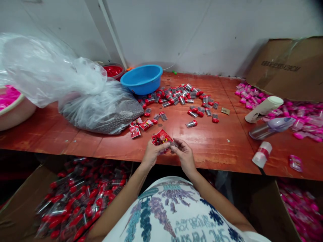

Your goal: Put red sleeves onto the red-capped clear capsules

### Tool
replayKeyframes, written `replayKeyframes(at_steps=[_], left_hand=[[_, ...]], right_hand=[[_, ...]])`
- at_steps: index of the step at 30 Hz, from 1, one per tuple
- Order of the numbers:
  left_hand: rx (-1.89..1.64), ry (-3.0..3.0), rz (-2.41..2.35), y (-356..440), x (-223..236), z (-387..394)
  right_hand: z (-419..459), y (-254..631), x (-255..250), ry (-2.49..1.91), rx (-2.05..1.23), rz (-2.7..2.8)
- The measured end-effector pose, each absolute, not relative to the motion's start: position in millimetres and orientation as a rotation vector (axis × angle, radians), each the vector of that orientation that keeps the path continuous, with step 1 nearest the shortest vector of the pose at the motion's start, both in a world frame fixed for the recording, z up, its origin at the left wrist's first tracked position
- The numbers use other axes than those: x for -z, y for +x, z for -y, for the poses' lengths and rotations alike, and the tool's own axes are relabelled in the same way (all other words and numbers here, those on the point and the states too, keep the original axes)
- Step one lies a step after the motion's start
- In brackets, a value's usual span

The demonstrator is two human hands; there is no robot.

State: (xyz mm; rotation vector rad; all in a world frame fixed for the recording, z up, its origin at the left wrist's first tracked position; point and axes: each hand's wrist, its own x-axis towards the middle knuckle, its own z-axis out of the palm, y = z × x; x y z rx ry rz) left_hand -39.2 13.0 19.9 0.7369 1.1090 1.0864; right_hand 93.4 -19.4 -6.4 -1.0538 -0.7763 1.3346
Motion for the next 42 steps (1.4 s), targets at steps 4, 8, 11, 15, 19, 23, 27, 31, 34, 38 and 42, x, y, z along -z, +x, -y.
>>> replayKeyframes(at_steps=[4, 8, 11, 15, 19, 23, 27, 31, 34, 38, 42], left_hand=[[-1.155, 0.673, -1.114, -41, -13, -10], [-1.144, 0.717, -1.134, -38, -14, -8], [-1.1, 0.735, -1.124, -36, -18, -7], [-1.159, 0.731, -1.141, -37, -21, -8], [-1.149, 0.773, -1.15, -35, -16, -8], [-1.065, 0.749, -1.119, -30, -7, -6], [-0.941, 0.625, -1.057, -30, -3, -6], [-0.947, 0.442, -1.019, -38, -2, -10], [-0.985, 0.401, -1.031, -40, -3, -12], [-1.009, 0.413, -1.054, -31, -4, -13], [-1.045, 0.426, -1.038, -21, -4, -13]], right_hand=[[19, 95, 9, -1.055, -1.338, 0.799], [17, 96, 13, -1.101, -1.219, 1.052], [13, 101, 14, -1.11, -1.127, 1.208], [9, 109, 19, -1.084, -1.18, 1.317], [10, 111, 24, -1.14, -1.151, 1.286], [13, 112, 24, -1.174, -1.194, 1.2], [13, 123, 26, -1.22, -1.275, 1.059], [13, 162, 37, -1.452, -1.155, 1.053], [14, 188, 42, -1.709, -0.857, 1.226], [18, 172, 36, -1.629, -0.673, 1.377], [9, 130, 27, -1.3, -1.013, 1.386]])
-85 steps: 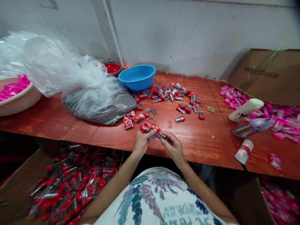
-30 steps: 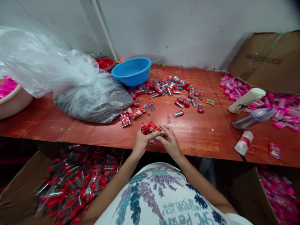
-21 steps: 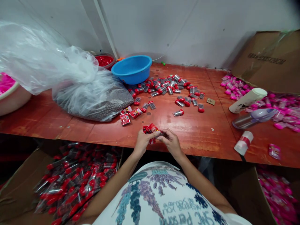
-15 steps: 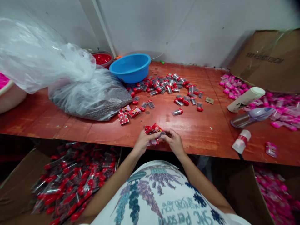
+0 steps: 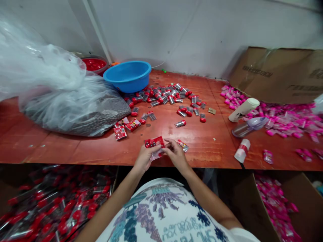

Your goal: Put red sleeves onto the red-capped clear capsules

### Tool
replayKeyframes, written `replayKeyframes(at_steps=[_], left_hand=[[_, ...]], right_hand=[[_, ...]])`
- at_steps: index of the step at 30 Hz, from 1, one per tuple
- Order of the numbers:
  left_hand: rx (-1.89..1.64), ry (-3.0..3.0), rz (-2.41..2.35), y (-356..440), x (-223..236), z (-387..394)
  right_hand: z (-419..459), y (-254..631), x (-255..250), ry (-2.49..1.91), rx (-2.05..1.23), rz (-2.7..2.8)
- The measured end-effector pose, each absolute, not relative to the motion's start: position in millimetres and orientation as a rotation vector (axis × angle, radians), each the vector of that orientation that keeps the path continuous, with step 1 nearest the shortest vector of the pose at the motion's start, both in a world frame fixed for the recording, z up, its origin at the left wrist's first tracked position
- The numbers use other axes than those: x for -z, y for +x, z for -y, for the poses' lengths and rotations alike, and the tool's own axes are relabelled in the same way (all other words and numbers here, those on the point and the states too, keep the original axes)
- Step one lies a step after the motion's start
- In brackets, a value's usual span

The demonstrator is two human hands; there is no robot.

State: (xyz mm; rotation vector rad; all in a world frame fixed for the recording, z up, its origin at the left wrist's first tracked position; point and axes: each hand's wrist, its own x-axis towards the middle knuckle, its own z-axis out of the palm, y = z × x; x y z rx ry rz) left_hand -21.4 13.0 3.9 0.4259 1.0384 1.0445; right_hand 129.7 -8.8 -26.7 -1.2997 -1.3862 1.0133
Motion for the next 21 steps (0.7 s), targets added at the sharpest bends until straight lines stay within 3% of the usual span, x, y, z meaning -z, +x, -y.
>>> replayKeyframes(at_steps=[6, 9, 13, 21], left_hand=[[-1.074, 0.429, -1.102, -28, -1, -18], [-1.134, 0.339, -1.091, -28, -1, -21], [-1.199, 0.139, -1.023, -27, -2, -28], [-1.19, -0.134, -0.914, -41, -7, -36]], right_hand=[[-27, 139, 10, -1.197, -0.967, 1.823], [-57, 163, 5, -1.558, -0.896, 1.881], [-98, 187, 9, -2.117, -0.554, 1.698], [-97, 158, 23, -1.878, -0.582, 1.891]])
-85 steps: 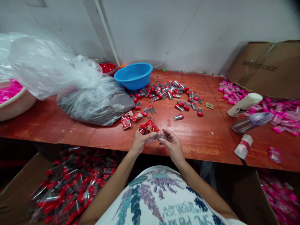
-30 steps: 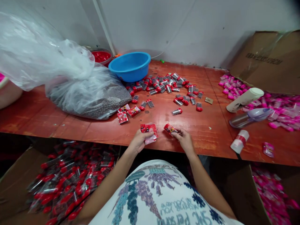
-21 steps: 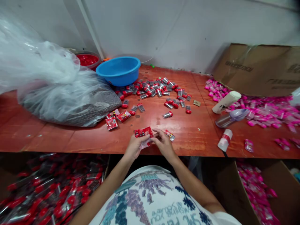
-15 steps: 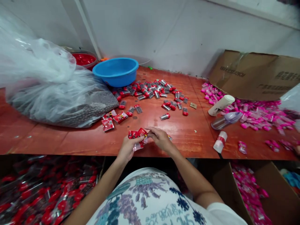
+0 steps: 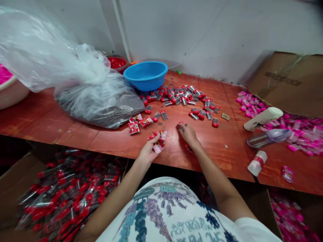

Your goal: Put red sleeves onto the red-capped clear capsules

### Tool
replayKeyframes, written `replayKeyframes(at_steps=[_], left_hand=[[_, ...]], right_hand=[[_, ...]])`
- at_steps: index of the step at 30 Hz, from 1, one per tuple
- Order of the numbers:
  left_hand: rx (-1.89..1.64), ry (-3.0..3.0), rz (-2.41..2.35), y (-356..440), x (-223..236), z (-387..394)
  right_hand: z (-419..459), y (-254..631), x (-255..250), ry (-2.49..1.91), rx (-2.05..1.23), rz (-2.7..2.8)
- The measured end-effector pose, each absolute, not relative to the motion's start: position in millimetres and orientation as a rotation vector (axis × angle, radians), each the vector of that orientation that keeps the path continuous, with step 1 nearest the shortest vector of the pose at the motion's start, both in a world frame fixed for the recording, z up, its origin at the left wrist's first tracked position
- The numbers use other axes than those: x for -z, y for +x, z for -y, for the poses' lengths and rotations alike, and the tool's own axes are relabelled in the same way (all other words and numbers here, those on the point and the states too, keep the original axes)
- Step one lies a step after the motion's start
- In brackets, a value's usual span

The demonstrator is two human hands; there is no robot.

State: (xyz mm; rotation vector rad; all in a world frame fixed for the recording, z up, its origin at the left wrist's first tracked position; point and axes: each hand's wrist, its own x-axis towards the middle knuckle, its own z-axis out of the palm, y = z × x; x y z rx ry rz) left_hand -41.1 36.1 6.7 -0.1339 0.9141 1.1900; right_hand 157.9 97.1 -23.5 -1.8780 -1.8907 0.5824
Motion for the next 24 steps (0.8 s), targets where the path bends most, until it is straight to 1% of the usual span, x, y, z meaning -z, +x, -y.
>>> replayKeyframes(at_steps=[5, 7, 11, 17, 24], left_hand=[[-1.206, -0.167, -0.893, -47, -7, -39], [-1.215, -0.166, -0.87, -46, -8, -40], [-1.21, -0.147, -0.87, -39, -10, -40], [-1.228, -0.112, -0.87, -37, -9, -37], [-1.246, -0.116, -0.847, -35, -10, -36]], right_hand=[[-45, 129, 15, -1.368, -0.861, 1.618], [-27, 120, 10, -1.278, -0.902, 1.571], [-12, 112, 4, -1.287, -0.812, 1.591], [-14, 113, 6, -1.29, -0.765, 1.538], [-11, 112, 3, -1.291, -0.836, 1.517]])
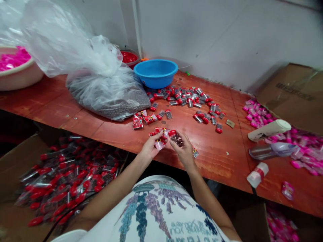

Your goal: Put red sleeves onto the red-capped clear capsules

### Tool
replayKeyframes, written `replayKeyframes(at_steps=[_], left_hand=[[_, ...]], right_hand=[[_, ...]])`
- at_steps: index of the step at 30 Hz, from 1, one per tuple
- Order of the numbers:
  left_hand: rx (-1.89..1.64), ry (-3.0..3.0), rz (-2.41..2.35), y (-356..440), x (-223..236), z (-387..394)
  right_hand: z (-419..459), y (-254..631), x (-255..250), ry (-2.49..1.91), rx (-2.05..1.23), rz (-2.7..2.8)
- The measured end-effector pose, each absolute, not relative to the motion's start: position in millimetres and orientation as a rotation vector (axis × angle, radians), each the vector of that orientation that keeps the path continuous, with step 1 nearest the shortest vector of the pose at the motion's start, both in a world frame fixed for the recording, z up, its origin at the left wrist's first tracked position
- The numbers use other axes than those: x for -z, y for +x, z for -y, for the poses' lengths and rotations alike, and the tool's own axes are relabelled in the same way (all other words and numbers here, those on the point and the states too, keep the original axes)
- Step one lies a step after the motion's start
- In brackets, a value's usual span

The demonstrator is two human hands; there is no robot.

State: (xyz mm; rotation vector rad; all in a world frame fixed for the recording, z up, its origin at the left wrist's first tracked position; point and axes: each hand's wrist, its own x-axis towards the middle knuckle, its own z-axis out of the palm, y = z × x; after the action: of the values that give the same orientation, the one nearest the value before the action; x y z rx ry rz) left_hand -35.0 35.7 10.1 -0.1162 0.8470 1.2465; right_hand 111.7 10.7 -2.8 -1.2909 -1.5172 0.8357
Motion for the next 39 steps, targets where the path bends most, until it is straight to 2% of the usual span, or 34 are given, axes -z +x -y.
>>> replayKeyframes(at_steps=[12, 22, 39], left_hand=[[-1.251, -0.164, -0.789, -35, -19, -33], [-1.398, -0.13, -0.86, -39, -13, -29], [-1.525, 0.157, -0.957, -40, -12, -19]], right_hand=[[-9, 108, 1, -1.366, -0.915, 1.439], [-3, 103, -2, -1.352, -0.816, 1.566], [-1, 97, 1, -1.318, -0.817, 1.591]])
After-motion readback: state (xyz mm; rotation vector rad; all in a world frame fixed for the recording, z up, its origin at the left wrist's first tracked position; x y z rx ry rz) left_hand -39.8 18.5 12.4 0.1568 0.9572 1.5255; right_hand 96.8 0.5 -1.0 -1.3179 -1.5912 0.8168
